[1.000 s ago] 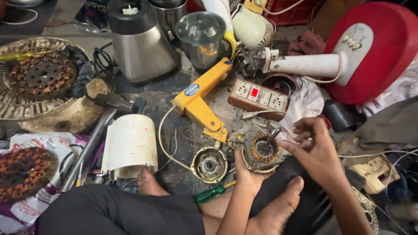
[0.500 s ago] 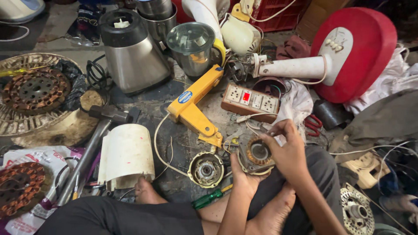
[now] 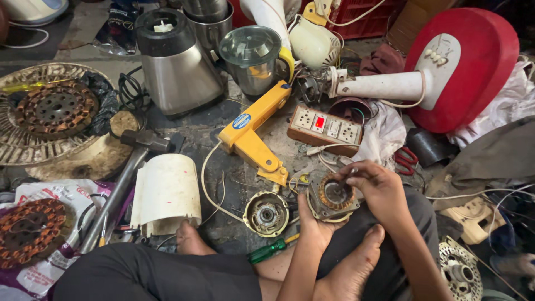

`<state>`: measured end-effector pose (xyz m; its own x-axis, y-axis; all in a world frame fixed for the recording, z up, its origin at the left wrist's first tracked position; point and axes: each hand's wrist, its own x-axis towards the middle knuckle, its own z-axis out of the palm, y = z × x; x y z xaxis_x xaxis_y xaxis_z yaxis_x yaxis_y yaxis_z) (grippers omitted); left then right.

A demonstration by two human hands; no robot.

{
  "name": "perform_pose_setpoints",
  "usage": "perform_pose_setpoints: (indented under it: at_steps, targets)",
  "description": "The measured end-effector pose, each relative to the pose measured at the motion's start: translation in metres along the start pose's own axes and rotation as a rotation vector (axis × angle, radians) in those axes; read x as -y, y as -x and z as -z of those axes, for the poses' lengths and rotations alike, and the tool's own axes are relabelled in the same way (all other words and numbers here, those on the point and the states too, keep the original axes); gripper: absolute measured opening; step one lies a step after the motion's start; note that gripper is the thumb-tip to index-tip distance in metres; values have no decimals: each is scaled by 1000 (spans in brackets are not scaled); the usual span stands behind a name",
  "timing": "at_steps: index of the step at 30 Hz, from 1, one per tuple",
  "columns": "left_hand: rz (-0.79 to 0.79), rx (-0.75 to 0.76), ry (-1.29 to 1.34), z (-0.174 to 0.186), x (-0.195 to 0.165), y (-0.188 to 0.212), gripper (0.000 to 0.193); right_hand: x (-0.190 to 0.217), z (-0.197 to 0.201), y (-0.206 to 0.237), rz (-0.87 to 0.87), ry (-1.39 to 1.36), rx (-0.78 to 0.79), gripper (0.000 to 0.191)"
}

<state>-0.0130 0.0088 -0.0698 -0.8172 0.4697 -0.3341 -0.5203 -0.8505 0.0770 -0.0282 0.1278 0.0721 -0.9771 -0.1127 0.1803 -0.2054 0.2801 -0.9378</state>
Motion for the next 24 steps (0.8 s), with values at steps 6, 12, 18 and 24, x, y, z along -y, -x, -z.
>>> perform_pose_setpoints:
  at_steps: [6, 12, 18, 24]
  targets:
    - [-26, -54, -35, 0, -1, 1, 83, -7, -17, 0, 8, 461, -310, 62]
    - [-10, -60, -20, -3, -2, 1, 83, -14, 0, 3, 132, 301, -242, 75]
    - [-42, 43, -24, -4, -1, 5, 89, -2, 5, 11, 30, -128, -25, 63]
    - [-29, 45, 19, -5, -2, 7, 85, 2, -3, 6, 143, -168, -93, 37]
